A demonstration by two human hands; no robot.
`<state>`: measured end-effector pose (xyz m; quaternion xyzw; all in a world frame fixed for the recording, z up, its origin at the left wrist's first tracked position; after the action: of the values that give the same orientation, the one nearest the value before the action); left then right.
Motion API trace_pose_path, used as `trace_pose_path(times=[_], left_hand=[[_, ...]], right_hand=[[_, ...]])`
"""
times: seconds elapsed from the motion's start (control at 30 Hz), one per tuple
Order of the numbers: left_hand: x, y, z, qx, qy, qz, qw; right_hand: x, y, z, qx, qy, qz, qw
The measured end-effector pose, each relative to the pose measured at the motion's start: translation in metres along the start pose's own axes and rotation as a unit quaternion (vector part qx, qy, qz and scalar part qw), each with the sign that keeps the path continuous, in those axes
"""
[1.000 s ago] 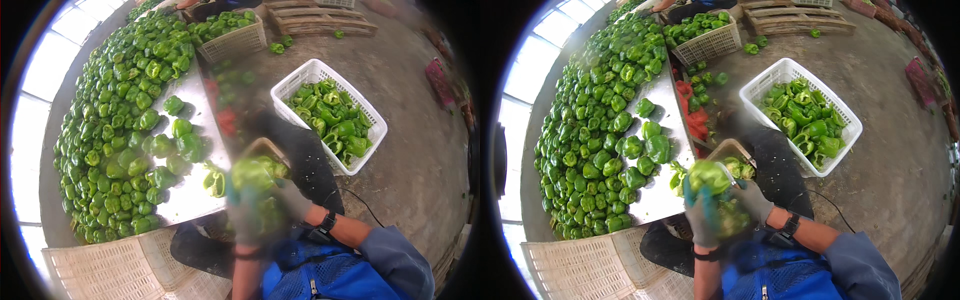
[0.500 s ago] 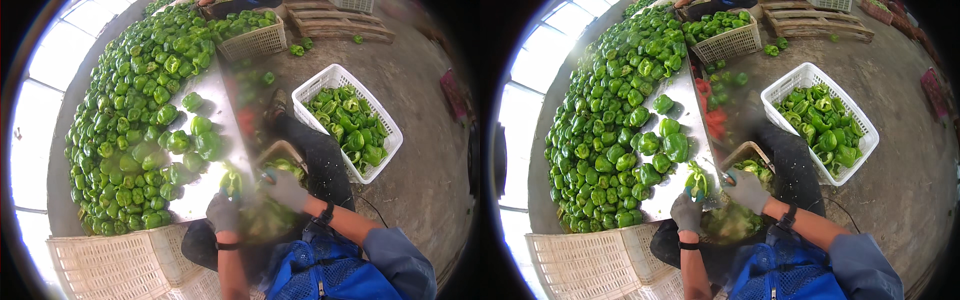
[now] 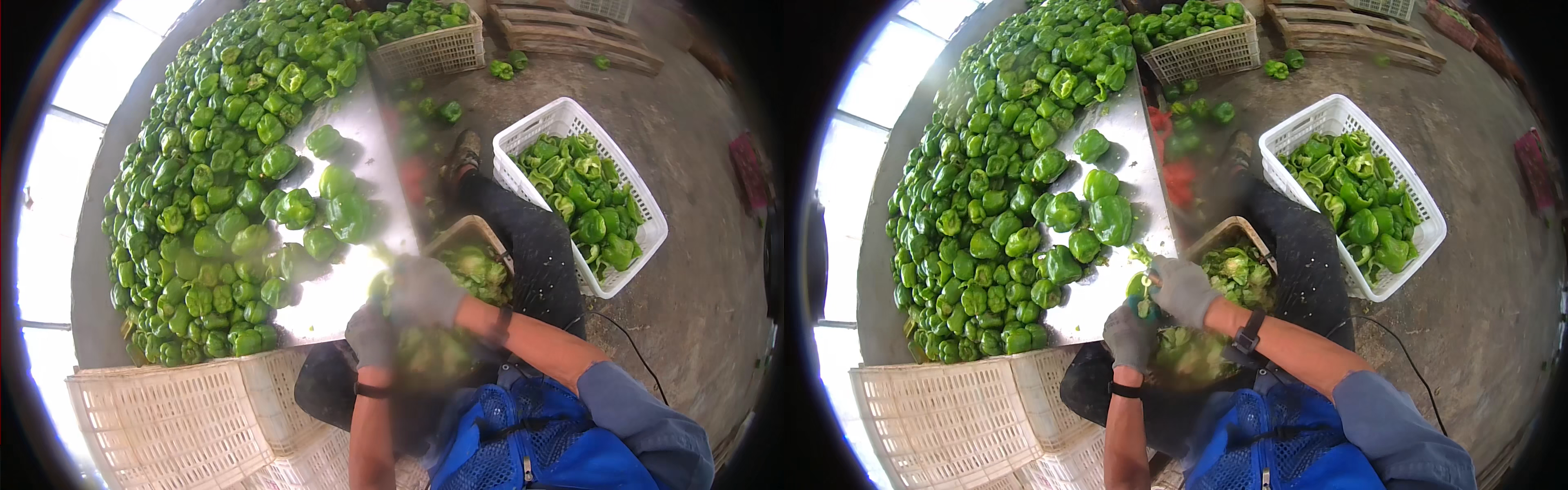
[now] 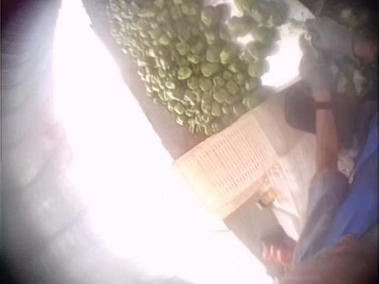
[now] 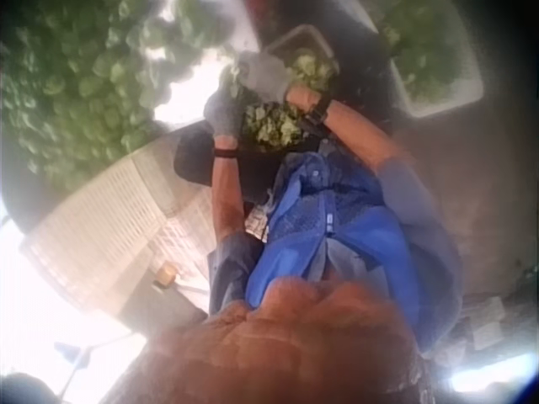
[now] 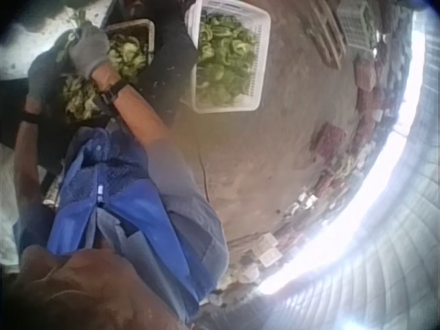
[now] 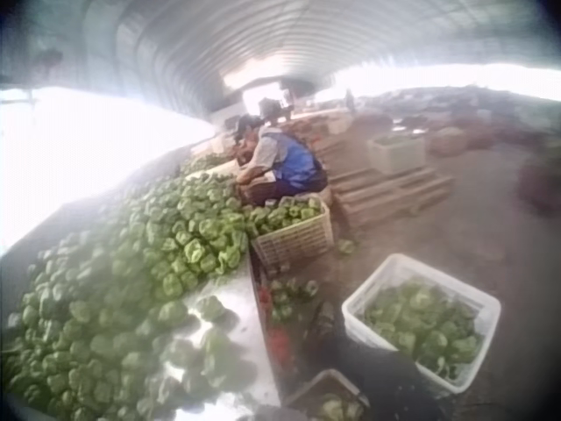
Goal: The recorder uses a knife to clean and trim green peppers, removing the stems and cores before placing them in a basket.
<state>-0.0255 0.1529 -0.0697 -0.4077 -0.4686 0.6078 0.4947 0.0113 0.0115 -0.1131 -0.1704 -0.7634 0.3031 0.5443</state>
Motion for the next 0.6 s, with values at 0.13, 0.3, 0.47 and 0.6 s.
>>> trace_pose_path(times=[0.13, 0.3, 0.47, 0.6], left_hand=[[0.019, 0.006, 0.015, -0.042, 0.057, 0.296, 0.953], [0.03, 0.036, 0.042, 0.038, 0.013, 0.557, 0.829], [0.036, 0.022, 0.06, -0.003, 0.011, 0.803, 0.596], [0.016, 0.002, 0.073, 0.029, 0.044, 0.75, 0.66]], right_hand=[[0.002, 0.009, 0.002, 0.002, -0.002, -0.051, 0.999], [-0.007, 0.006, 0.021, -0.016, 0.004, -0.072, 0.997], [-0.025, -0.028, 0.062, -0.021, 0.211, -0.364, 0.907], [-0.026, -0.063, 0.074, -0.044, 0.266, -0.261, 0.927]])
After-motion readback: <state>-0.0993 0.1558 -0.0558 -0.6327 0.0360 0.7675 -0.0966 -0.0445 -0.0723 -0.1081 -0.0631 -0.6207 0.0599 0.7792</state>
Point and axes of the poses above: each hand's wrist, its own z-axis away from the middle knuckle, its own y-axis out of the palm, x = y × z, the point moved 8 cm from there along -z, towards the middle knuckle, and after that the axes turned 5 degrees about -y, right-handed, at the moved point
